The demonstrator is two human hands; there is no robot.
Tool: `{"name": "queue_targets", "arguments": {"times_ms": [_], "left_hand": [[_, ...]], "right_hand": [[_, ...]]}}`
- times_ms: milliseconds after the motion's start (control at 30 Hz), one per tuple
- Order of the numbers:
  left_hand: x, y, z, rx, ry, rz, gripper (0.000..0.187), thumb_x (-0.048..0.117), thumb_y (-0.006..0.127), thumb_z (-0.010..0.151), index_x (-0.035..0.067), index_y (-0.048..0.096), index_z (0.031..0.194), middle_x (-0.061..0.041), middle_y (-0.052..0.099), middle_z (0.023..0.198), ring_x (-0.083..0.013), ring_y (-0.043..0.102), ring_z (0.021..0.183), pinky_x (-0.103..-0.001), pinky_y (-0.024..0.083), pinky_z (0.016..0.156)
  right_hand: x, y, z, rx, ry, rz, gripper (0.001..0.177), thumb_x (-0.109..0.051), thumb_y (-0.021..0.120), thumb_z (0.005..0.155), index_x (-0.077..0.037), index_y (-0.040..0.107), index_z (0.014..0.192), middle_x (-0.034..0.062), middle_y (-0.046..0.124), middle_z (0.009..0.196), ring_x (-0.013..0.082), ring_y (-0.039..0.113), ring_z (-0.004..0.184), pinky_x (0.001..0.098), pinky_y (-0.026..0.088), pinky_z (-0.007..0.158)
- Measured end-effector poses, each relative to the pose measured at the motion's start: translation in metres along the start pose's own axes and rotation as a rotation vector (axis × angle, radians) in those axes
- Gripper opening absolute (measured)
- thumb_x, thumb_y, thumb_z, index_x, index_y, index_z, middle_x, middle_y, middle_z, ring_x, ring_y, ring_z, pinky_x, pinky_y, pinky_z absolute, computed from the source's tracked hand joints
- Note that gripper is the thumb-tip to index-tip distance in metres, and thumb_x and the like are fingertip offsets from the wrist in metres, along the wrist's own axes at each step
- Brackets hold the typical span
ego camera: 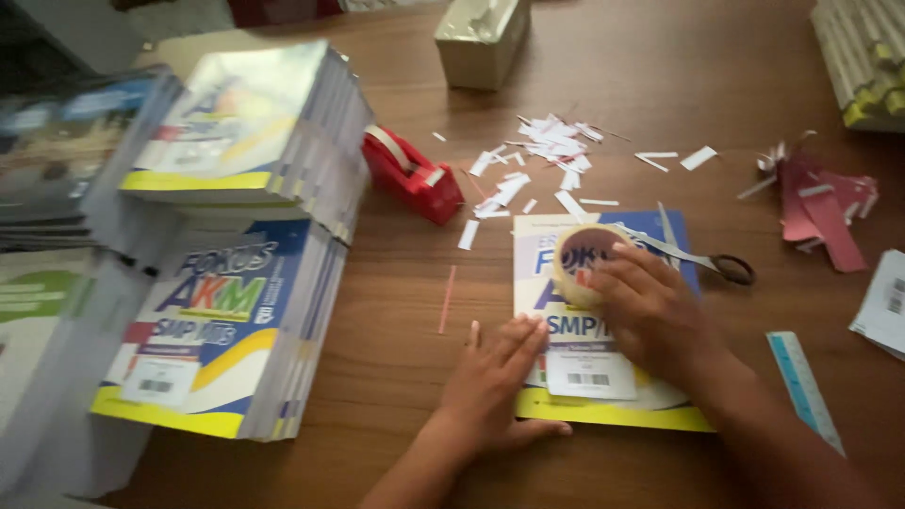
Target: The person cuts a barcode label with scissors and places it on a book cover. They then apply tape over the label to secure it, trimming the excess tape with scissors.
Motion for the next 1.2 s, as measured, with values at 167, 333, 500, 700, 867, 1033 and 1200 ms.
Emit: {"name": "queue_targets", "arguments": {"times_ms": [167,333,500,700,867,1033,1200], "left_hand": [[-0.002,-0.002,0.002,-0.003,-0.038,-0.048,0.112,0.064,0.075,0.076,0.004,0.031,0.159,-0.016,0.033,0.165,-0.0316,0.025,0.155,-0.081,0.009,0.112],[0.0,-0.019,0.002,-0.041,-0.03,-0.235,0.111,0.062,0.076,0.072,0.002,0.034,0.156,-0.017,0.034,0.165,-0.0351,0.024,0.155,-0.076,0.002,0.116],[0.008,-0.052,0.007,0.333,0.006,-0.571,0.058,0.019,0.074,0.084,0.004,0.053,0.136,-0.021,0.064,0.132,-0.033,0.061,0.115,-0.053,0.042,0.097],[0.044,-0.093,0.018,0.562,0.084,-0.524,0.057,0.022,0.073,0.086,-0.004,0.056,0.135,-0.023,0.065,0.129,-0.0345,0.068,0.114,-0.041,0.057,0.098],[0.049,-0.079,0.026,0.601,0.082,-0.498,0.032,0.01,0.073,0.084,0.001,0.071,0.114,-0.015,0.071,0.116,-0.0276,0.07,0.102,-0.036,0.059,0.088],[0.05,-0.073,0.022,0.672,0.065,-0.57,0.018,0.0,0.078,0.08,0.004,0.072,0.096,-0.01,0.073,0.105,-0.0235,0.072,0.091,-0.031,0.061,0.079],[0.046,-0.066,0.021,0.611,0.033,-0.59,0.012,-0.002,0.074,0.084,0.004,0.069,0.093,-0.008,0.071,0.099,-0.0217,0.069,0.087,-0.031,0.058,0.076]], "right_hand": [[-0.002,-0.013,-0.004,0.023,0.115,0.226,0.021,-0.007,0.078,0.076,-0.01,0.072,0.096,0.0073,0.074,0.108,0.0305,0.06,0.127,0.0434,0.051,0.103],[-0.017,-0.043,-0.034,-0.016,0.286,0.496,0.037,-0.01,0.081,0.072,-0.006,0.067,0.106,0.0124,0.07,0.129,0.0249,0.07,0.11,0.0362,0.058,0.093],[-0.029,-0.04,-0.052,0.04,0.208,0.523,0.035,-0.011,0.081,0.073,-0.006,0.071,0.106,0.0099,0.073,0.117,0.0252,0.067,0.122,0.0384,0.055,0.102],[-0.036,-0.04,-0.051,0.092,0.096,0.416,0.03,-0.014,0.083,0.072,-0.008,0.071,0.099,0.0049,0.076,0.107,0.025,0.067,0.118,0.0389,0.056,0.099],[-0.033,-0.034,-0.055,0.075,0.093,0.392,0.029,-0.016,0.083,0.07,-0.01,0.072,0.096,0.0052,0.076,0.106,0.0258,0.066,0.118,0.0407,0.056,0.099],[-0.034,-0.042,-0.057,0.023,0.1,0.427,0.026,-0.016,0.084,0.072,-0.01,0.071,0.093,0.003,0.076,0.105,0.0251,0.068,0.118,0.0383,0.058,0.096],[-0.036,-0.046,-0.056,0.032,0.065,0.426,0.023,-0.023,0.084,0.073,-0.012,0.071,0.088,0.0031,0.077,0.101,0.026,0.067,0.116,0.0412,0.056,0.096]]}}
Point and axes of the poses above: each hand's wrist, its own z-axis towards the middle knuckle, its own y-axis out of the palm, x = y × z, the point moved 5 cm from there along z, towards the middle knuckle
